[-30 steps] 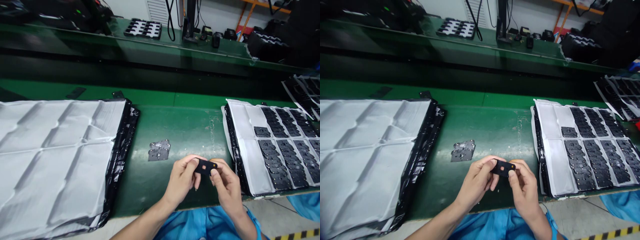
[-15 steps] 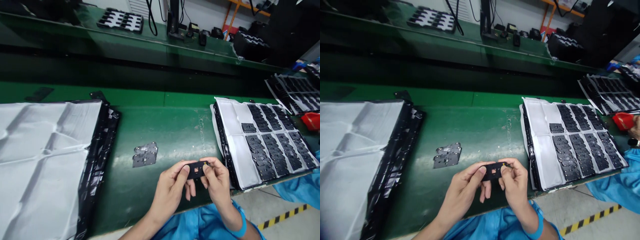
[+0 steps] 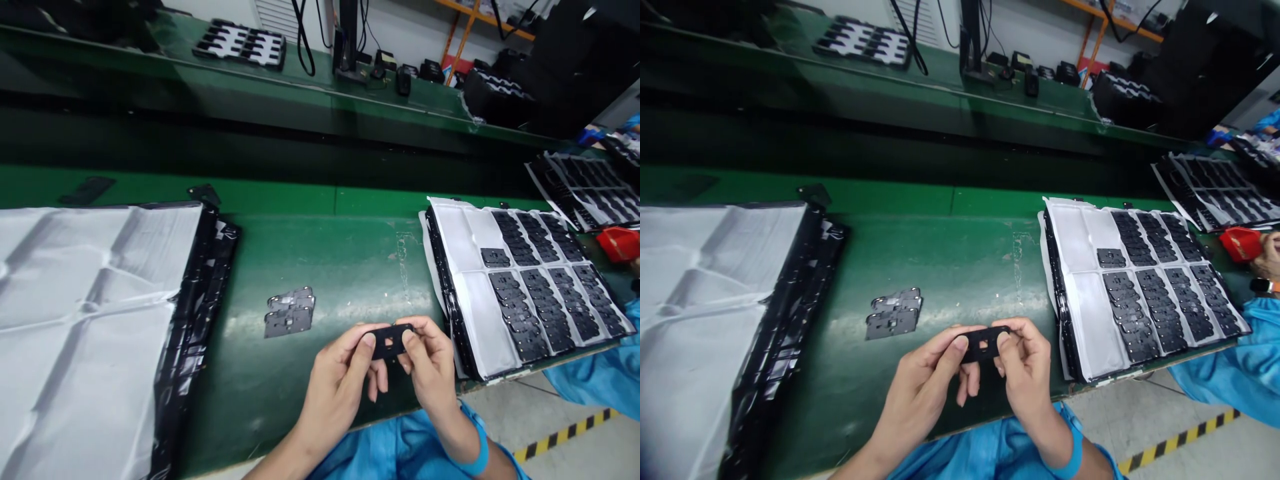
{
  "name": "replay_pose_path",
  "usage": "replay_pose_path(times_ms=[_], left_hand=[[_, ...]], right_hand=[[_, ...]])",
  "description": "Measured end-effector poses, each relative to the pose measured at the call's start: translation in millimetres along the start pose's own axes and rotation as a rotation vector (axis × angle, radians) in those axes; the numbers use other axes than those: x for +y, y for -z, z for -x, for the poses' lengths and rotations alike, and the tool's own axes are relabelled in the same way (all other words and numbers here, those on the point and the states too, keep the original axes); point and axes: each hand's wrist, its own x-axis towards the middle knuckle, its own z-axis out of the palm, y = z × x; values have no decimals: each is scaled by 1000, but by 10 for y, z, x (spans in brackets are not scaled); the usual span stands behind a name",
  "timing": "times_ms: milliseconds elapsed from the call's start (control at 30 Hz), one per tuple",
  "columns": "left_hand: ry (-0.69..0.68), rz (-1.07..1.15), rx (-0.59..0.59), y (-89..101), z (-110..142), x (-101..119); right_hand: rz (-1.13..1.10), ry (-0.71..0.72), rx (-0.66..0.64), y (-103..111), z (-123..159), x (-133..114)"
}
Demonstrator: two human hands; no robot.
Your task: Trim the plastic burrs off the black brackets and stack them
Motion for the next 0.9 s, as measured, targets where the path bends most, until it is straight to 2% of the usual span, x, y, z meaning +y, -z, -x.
replay_pose_path(times_ms=[333,500,633,900], left_hand=[[-24,-61,-29,9,47,-6],[28,-36,-24,70,83,3],[102,15,-63,147,118,32],[157,143,-90,307,200,71]], right_hand=[[-135,-83,41,6,-38,47],[-126,-138,-94,47,-23,16],[-99,-143,-193,43,13,-30],[-11,-142,-198,-63,39,-37]])
